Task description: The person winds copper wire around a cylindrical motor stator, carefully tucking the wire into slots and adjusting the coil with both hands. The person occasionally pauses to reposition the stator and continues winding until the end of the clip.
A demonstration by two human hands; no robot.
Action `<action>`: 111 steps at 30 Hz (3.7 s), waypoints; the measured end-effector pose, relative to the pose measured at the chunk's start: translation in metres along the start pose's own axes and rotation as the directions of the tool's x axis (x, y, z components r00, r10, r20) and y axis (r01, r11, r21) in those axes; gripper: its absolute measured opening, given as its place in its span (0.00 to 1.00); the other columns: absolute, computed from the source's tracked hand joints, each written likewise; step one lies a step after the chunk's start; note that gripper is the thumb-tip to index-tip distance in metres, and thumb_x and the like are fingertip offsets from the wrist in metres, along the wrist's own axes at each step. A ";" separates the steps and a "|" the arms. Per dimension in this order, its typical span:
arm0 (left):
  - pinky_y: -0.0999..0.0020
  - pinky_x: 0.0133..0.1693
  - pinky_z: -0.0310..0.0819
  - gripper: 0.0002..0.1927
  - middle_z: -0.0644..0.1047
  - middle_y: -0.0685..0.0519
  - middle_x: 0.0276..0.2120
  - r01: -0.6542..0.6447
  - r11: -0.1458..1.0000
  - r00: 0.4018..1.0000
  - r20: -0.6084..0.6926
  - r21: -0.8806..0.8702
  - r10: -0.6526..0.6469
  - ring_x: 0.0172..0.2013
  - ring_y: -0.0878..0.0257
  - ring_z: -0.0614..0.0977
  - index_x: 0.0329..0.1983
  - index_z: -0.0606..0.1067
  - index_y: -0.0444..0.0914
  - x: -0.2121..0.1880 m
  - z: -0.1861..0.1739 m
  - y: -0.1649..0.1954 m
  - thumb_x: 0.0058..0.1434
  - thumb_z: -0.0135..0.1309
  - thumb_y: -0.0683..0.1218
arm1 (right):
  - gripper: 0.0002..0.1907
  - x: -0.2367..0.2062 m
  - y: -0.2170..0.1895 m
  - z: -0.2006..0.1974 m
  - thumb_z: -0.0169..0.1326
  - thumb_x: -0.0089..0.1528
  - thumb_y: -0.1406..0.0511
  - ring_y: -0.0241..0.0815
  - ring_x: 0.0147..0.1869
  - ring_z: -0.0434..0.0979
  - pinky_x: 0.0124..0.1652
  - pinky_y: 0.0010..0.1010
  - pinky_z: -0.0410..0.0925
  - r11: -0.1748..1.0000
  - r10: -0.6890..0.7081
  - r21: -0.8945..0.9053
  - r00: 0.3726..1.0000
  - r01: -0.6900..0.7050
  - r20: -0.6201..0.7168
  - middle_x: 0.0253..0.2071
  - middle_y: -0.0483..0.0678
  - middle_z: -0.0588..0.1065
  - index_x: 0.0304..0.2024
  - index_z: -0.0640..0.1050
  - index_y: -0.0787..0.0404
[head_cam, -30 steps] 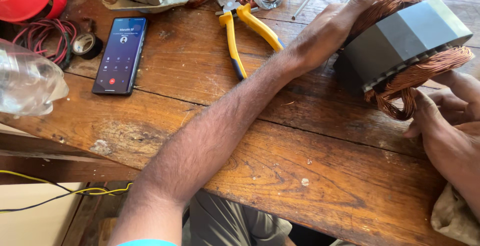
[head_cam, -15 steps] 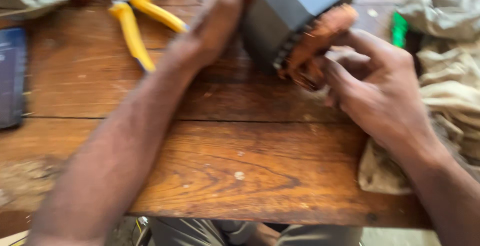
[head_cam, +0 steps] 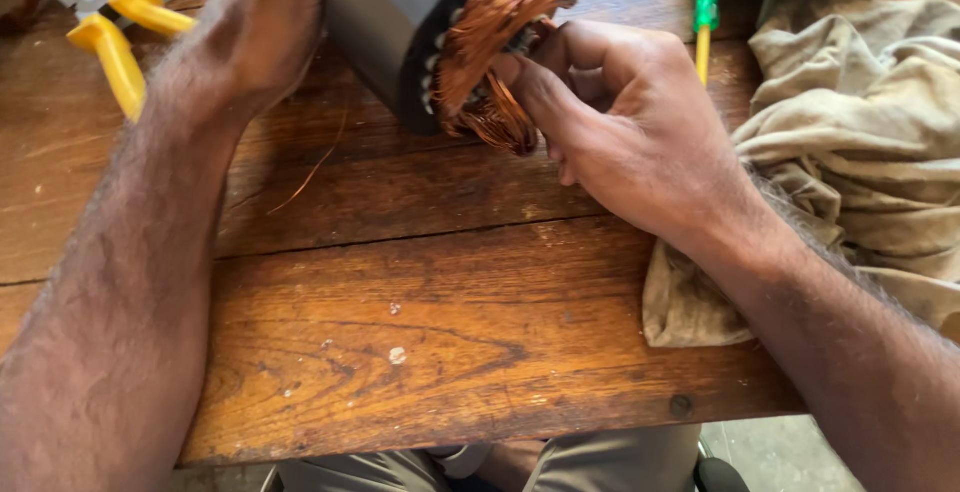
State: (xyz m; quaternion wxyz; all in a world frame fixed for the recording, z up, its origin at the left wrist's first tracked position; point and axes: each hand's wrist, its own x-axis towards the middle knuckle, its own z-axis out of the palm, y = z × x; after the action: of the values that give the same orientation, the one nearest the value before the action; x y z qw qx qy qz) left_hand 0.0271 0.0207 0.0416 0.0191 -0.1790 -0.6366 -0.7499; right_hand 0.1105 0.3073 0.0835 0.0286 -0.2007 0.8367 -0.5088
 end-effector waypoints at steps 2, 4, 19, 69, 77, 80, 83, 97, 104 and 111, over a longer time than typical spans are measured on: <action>0.58 0.62 0.73 0.24 0.75 0.43 0.55 -0.003 1.000 1.000 -0.005 0.004 0.003 0.57 0.55 0.77 0.64 0.69 0.31 0.000 0.000 -0.001 0.82 0.35 0.55 | 0.16 -0.003 0.001 -0.002 0.52 0.73 0.59 0.24 0.22 0.70 0.21 0.20 0.66 0.999 0.010 0.030 1.000 -0.010 0.011 0.21 0.39 0.72 0.32 0.77 0.61; 0.58 0.62 0.73 0.23 0.74 0.43 0.55 -0.008 1.000 1.000 -0.006 0.015 0.008 0.57 0.55 0.76 0.64 0.69 0.32 0.000 0.002 -0.002 0.83 0.36 0.54 | 0.17 -0.005 0.002 -0.003 0.53 0.72 0.60 0.24 0.21 0.69 0.21 0.20 0.64 0.999 0.018 0.049 1.000 -0.019 0.012 0.19 0.39 0.71 0.30 0.76 0.60; 0.58 0.62 0.69 0.14 0.70 0.45 0.55 -0.234 0.920 0.972 0.071 0.315 0.223 0.57 0.55 0.73 0.64 0.65 0.33 -0.006 0.018 0.003 0.85 0.37 0.46 | 0.14 -0.015 -0.005 -0.007 0.54 0.70 0.59 0.29 0.36 0.81 0.33 0.22 0.78 0.982 -0.172 0.081 0.985 0.170 0.019 0.36 0.44 0.81 0.46 0.81 0.63; 0.67 0.29 0.51 0.21 0.61 0.56 0.25 -0.431 0.709 0.797 -0.132 0.558 0.589 0.24 0.68 0.59 0.37 0.60 0.35 -0.012 0.055 -0.001 0.86 0.35 0.52 | 0.09 -0.028 -0.013 0.024 0.60 0.66 0.69 0.37 0.28 0.78 0.23 0.26 0.71 0.321 -0.731 -0.851 0.680 0.415 0.056 0.30 0.55 0.79 0.42 0.82 0.72; 0.66 0.31 0.53 0.21 0.62 0.56 0.26 -0.257 0.948 0.918 -0.259 0.187 0.300 0.26 0.67 0.61 0.37 0.62 0.34 -0.007 0.019 -0.001 0.85 0.36 0.52 | 0.06 -0.016 0.008 -0.030 0.52 0.76 0.74 0.35 0.39 0.81 0.37 0.25 0.75 0.788 -0.492 -0.537 0.832 0.301 -0.257 0.39 0.52 0.80 0.48 0.81 0.65; 0.66 0.32 0.54 0.20 0.63 0.56 0.27 -0.176 0.983 0.962 -0.205 0.043 0.181 0.27 0.67 0.62 0.38 0.62 0.34 -0.002 0.010 -0.012 0.85 0.36 0.52 | 0.08 -0.016 0.015 -0.038 0.50 0.75 0.75 0.33 0.45 0.82 0.45 0.23 0.79 0.795 -0.532 -0.470 0.814 0.384 -0.234 0.45 0.53 0.80 0.53 0.79 0.68; 0.66 0.33 0.55 0.20 0.63 0.55 0.27 -0.122 0.992 0.979 -0.171 -0.031 0.115 0.28 0.67 0.62 0.38 0.63 0.34 -0.001 0.007 -0.021 0.85 0.37 0.52 | 0.06 -0.012 0.014 -0.031 0.53 0.73 0.74 0.31 0.39 0.80 0.39 0.22 0.77 0.896 -0.377 -0.333 0.900 0.294 -0.220 0.42 0.52 0.80 0.49 0.80 0.66; 0.65 0.36 0.60 0.19 0.66 0.55 0.30 -0.045 0.994 0.994 -0.106 -0.104 0.034 0.31 0.66 0.66 0.39 0.66 0.34 -0.004 0.000 -0.032 0.84 0.38 0.51 | 0.16 -0.007 -0.004 -0.009 0.56 0.68 0.69 0.31 0.31 0.79 0.25 0.20 0.72 0.939 -0.114 -0.334 0.991 0.085 -0.068 0.40 0.51 0.82 0.59 0.77 0.63; 0.64 0.38 0.62 0.19 0.68 0.54 0.32 -0.036 0.992 0.995 -0.094 -0.118 0.025 0.33 0.65 0.68 0.40 0.67 0.34 -0.003 0.001 -0.031 0.84 0.39 0.51 | 0.19 -0.009 -0.010 -0.005 0.57 0.66 0.70 0.33 0.32 0.79 0.30 0.21 0.74 0.928 -0.158 -0.355 0.982 0.113 -0.101 0.39 0.51 0.81 0.60 0.77 0.63; 0.64 0.40 0.65 0.19 0.69 0.54 0.33 -0.037 0.992 0.995 -0.094 -0.120 0.026 0.35 0.65 0.70 0.41 0.69 0.33 -0.003 -0.005 -0.035 0.83 0.40 0.51 | 0.17 -0.007 -0.007 -0.007 0.56 0.71 0.71 0.31 0.36 0.81 0.34 0.21 0.75 0.942 -0.201 -0.291 0.976 0.168 -0.085 0.41 0.49 0.82 0.63 0.78 0.62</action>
State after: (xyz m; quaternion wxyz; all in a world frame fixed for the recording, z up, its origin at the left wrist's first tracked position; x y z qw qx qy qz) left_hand 0.0198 0.0218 0.0068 0.0495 -0.1550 -0.5852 -0.7944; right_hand 0.1176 0.3128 0.0922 -0.0957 -0.2511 0.8784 -0.3952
